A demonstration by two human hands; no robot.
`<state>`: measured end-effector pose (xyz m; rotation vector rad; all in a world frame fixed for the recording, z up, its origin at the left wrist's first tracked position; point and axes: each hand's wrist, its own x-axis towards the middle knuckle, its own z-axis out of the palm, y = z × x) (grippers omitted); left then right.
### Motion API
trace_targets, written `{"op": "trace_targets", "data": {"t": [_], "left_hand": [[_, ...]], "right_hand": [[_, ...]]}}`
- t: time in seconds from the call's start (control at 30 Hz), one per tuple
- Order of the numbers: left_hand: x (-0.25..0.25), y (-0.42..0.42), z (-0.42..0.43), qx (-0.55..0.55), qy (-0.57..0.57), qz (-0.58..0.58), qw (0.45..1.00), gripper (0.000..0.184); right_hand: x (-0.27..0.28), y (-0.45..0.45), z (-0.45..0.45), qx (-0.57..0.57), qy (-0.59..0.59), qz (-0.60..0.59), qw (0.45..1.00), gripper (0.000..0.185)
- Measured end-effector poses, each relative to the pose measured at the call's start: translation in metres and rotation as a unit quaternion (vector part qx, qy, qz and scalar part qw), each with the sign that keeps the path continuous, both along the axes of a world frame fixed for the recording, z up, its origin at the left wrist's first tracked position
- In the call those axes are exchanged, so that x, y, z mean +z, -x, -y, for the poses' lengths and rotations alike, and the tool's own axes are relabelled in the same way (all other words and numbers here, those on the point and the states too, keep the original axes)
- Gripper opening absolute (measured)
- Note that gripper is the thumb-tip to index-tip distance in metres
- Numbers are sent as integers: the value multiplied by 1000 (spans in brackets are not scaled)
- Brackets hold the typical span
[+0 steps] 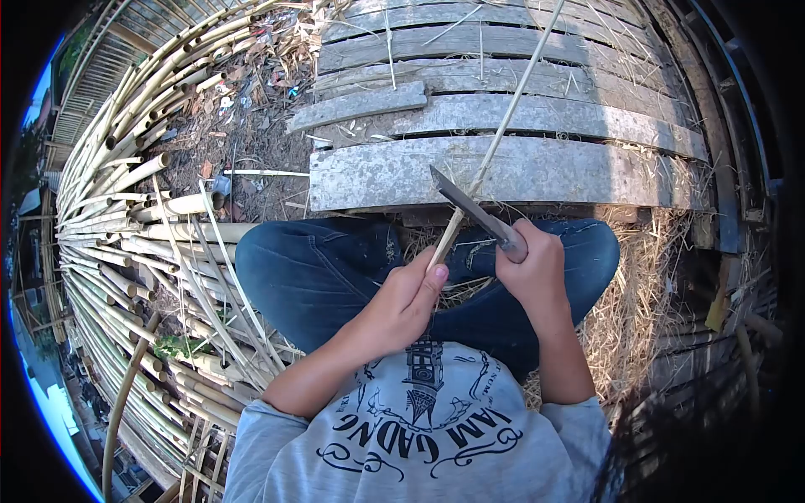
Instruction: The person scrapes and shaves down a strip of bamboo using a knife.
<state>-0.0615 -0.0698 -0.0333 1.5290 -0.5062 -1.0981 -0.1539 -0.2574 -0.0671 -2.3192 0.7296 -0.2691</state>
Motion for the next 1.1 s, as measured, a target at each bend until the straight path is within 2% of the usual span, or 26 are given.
{"op": "trace_targets", "data": {"t": [0.07,0.1,0.17,0.23,0.3,0.33,0.4,0.47,0.53,0.67,0.73,0.77,0.87,0.97,1.0,1.03,1.1], "left_hand": [[2,-5,1,-18,-62,114,991,28],[3,-6,1,-16,-63,113,991,28],[3,-5,-2,-30,-91,185,978,25],[-7,10,-17,-39,-110,192,974,24],[-11,7,-20,-46,-124,205,970,23],[-11,3,-19,-12,-122,204,971,22],[-10,-2,-14,18,-124,215,969,21],[-6,-2,-4,15,-120,223,967,21],[-1,-2,3,3,-123,239,963,19],[2,1,1,-10,-112,314,943,20],[5,-1,-3,-15,-146,403,903,21],[4,-2,-5,-14,-149,401,904,21],[-3,-2,-8,-6,-173,414,894,22],[-7,1,-7,-1,-139,423,896,23],[-5,-1,-6,3,-140,403,904,23],[-2,-2,-6,6,-140,384,913,23],[4,-7,-16,14,-140,369,919,24]], "right_hand": [[-3,-2,10,-7,59,-1,998,11],[-3,-1,14,-4,58,-2,998,11],[-5,2,26,-59,138,-46,988,19],[2,6,79,-237,89,-112,961,17],[12,25,111,-253,103,-66,960,18],[13,30,105,-251,102,-70,960,18],[31,27,69,-198,52,8,979,15],[36,23,30,-88,79,27,993,13],[31,22,4,-41,-40,6,998,15],[11,11,-13,-27,-64,7,998,15],[0,10,-5,-12,-16,14,1000,13],[-6,9,0,-9,-18,12,1000,13],[-22,13,20,-30,101,-32,994,13],[-18,19,23,-45,82,-1,996,15],[-17,20,26,-63,104,-35,992,16],[-17,20,33,-88,115,-30,989,14],[-11,24,63,-213,97,-24,972,15]]}}
